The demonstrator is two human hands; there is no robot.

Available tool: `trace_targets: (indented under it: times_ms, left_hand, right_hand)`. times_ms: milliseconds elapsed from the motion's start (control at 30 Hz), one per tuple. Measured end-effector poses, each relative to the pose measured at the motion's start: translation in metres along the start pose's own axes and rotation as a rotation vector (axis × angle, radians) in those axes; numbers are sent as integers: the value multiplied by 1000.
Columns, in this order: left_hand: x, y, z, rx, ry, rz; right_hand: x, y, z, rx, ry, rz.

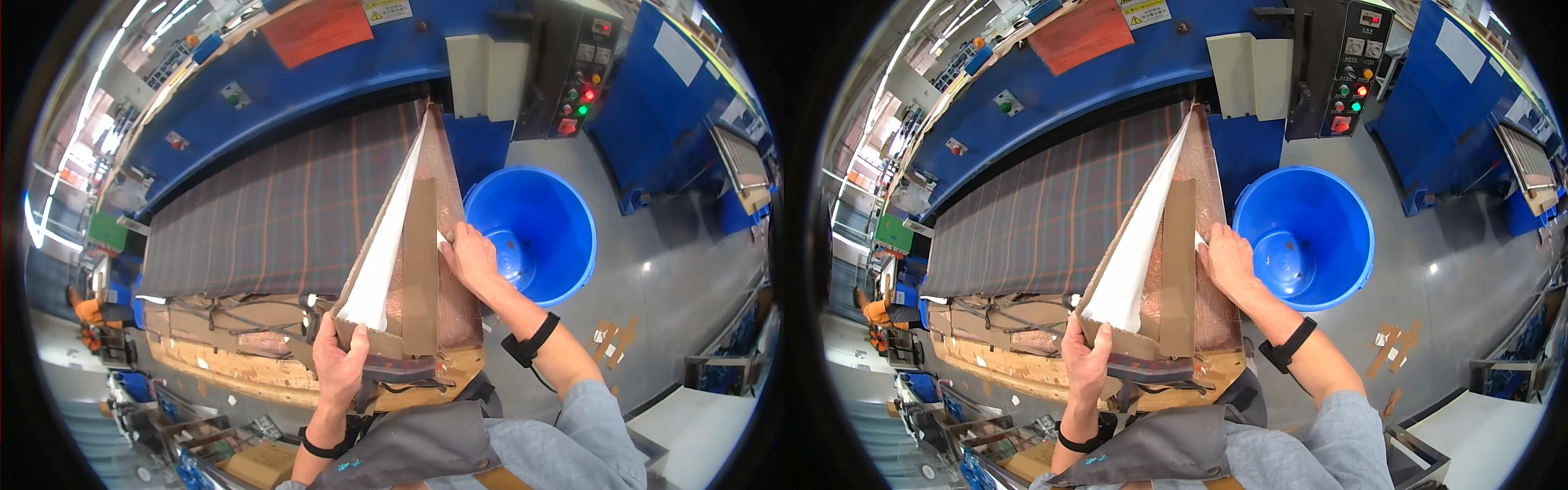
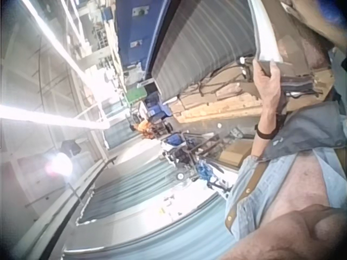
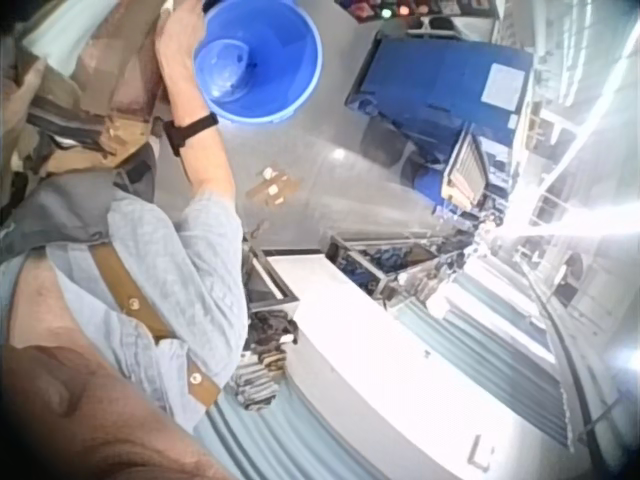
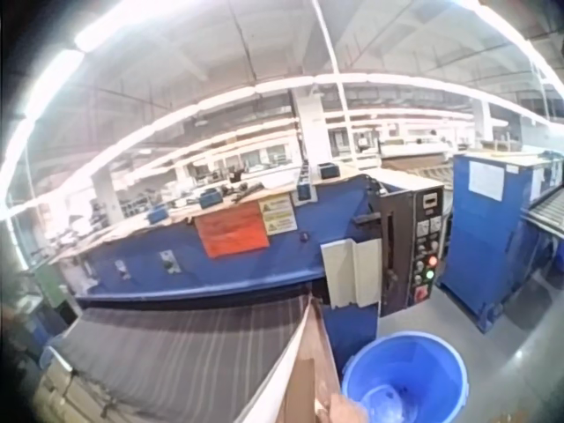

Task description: The person removes cardboard dividers from a large wooden crate containing plaid fabric. They then use a blue metal frame to press and align the edges of the fabric, securing it with white tape. The person handles the materials one at a time, repeatedly adjusting the frame and applying tape to the fabric edges.

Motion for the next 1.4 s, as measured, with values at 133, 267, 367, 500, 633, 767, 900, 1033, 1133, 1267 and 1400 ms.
trace_targets:
  times_ms: [133,267,367,500,633,767,900,1033,1133,1267,1400]
  left_hand:
    - [-1,3,-1,-23,-22,-30]
    - [-1,4,0,-54,5,-36]
    - [-1,2,3,-10,-9,-12]
    - [-1,-2,1,-12,-17,6]
    - [-2,1,-3,-21,-12,-17]
    - [-4,3,-2,-40,-15,-37]
    - [-3,4,0,1,-9,-11]
    - [-5,6,1,-47,-20,-42]
    - [-2,3,2,-53,-26,-39]
    - [-1,5,4,-115,-9,-55]
    - [-2,8,8,-178,22,-66]
  right_hand:
    - [5,-3,-7,104,-96,102]
    - [-5,2,3,69,-64,33]
    - [-11,-16,28,22,76,84]
    - [-16,-48,84,-33,223,231]
    - [-23,-55,130,-136,339,273]
    - [-22,-71,152,-155,457,436]
    - [-22,-5,124,-905,601,-94]
    - [-24,10,92,-310,165,104]
    - [-13,-30,38,-123,26,280]
    - [-49,-26,36,-287,128,115]
    - [-115,-16,35,-183,141,67]
Point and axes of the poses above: each hand's wrist, its own x-axis away from the middle knuckle, its own y-axis out of the palm, z = x × y, the point moved 8 cm from there along -x, towards the middle knuckle, and after that the axes turned 6 degrees about -z, right-handed, at the moved point
